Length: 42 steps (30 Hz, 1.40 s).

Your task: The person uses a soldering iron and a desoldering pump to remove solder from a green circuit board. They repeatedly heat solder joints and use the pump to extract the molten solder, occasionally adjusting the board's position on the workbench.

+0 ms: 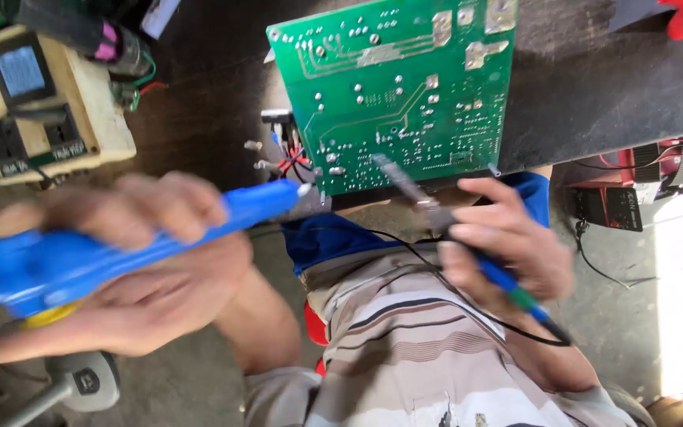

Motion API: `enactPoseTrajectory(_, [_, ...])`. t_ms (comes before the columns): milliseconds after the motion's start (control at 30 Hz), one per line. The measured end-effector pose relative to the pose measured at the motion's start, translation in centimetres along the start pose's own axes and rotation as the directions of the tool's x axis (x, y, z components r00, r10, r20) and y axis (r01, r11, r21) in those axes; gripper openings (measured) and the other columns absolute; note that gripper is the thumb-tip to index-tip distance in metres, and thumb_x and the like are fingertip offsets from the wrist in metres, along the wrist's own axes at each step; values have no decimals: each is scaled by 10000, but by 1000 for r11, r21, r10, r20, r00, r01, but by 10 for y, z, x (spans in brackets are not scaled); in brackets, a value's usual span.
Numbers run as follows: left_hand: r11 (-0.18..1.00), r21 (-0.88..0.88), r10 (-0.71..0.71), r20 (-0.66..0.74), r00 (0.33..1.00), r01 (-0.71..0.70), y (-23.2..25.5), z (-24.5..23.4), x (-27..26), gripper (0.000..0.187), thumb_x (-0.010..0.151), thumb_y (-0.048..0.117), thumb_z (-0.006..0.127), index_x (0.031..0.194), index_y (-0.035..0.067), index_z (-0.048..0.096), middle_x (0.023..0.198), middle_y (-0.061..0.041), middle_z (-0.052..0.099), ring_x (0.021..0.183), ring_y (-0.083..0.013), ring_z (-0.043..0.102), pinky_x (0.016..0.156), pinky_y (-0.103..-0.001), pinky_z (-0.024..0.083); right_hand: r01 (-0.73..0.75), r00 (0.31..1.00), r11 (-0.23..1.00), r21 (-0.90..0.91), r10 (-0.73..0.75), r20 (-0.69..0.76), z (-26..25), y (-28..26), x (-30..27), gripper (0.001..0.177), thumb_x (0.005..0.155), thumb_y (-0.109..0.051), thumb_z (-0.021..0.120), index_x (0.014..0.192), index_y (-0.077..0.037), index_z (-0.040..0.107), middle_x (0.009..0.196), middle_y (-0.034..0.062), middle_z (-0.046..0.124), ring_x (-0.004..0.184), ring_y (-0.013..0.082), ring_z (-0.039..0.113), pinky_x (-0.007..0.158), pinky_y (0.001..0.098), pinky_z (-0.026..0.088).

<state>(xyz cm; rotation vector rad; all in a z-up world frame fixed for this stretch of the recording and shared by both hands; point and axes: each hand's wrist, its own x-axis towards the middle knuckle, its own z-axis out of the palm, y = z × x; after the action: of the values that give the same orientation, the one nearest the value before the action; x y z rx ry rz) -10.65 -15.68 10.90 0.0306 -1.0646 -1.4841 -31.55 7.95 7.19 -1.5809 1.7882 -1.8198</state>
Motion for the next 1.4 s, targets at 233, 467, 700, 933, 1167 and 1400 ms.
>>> enactPoseTrajectory(233, [679, -241, -733, -170, 658, 694, 47, -70, -129, 391, 937, 311, 678, 1303, 190, 615, 795, -92, 531, 607, -257, 506, 589, -382, 414, -74, 902, 993, 97, 108, -419, -14, 33, -24, 199, 968, -140, 658, 1119, -71, 548, 860, 118, 562, 767, 304, 689, 1075, 553, 594])
enactPoseTrajectory(467, [164, 165, -886, -409, 219, 972, 62, -67, -220, 301, 917, 228, 720, 1077, -18, 652, 578, -50, 493, 384, -167, 477, 389, -295, 422, -136, 860, 985, 111, 173, -479, -13, 48, -23, 238, 926, -220, 708, 1068, -75, 586, 800, 110, 568, 706, 358, 670, 908, 531, 595])
enactPoseTrajectory(700, [142, -95, -894, -439, 87, 985, 49, -70, -230, 254, 942, 226, 706, 1045, 7, 628, 620, -91, 476, 402, -155, 467, 406, -279, 415, -79, 870, 990, 118, 126, -477, -11, 53, -18, 227, 920, -225, 693, 1045, -78, 574, 791, 104, 551, 673, 361, 656, 851, 542, 582])
enactPoseTrajectory(933, [12, 2, -819, -573, 11, 1000, 36, -35, -168, 76, 853, 47, 687, 868, 44, 612, 502, -42, 450, 334, -132, 432, 334, -295, 406, -134, 851, 982, 132, 182, -492, -25, 58, -9, 267, 978, -310, 712, 1073, -122, 548, 812, 117, 579, 704, 308, 646, 899, 500, 606])
enactPoseTrajectory(1167, [-11, 30, -792, -610, 9, 999, 23, -40, -144, 84, 867, 50, 711, 945, 55, 681, 498, -48, 455, 347, -140, 442, 337, -298, 408, -108, 814, 976, 190, 197, -546, -78, 108, -13, 317, 1102, -384, 630, 1201, -107, 510, 835, 193, 531, 772, 328, 550, 1027, 568, 545])
enactPoseTrajectory(1400, [170, -134, -843, -533, 74, 976, -12, -47, -135, 106, 872, 31, 708, 847, 87, 622, 485, 10, 340, 306, -105, 388, 278, -282, 340, -178, 642, 874, 451, 451, -620, -87, 168, 77, 359, 880, -330, 846, 1053, -47, 709, 759, 128, 604, 737, 305, 608, 948, 561, 624])
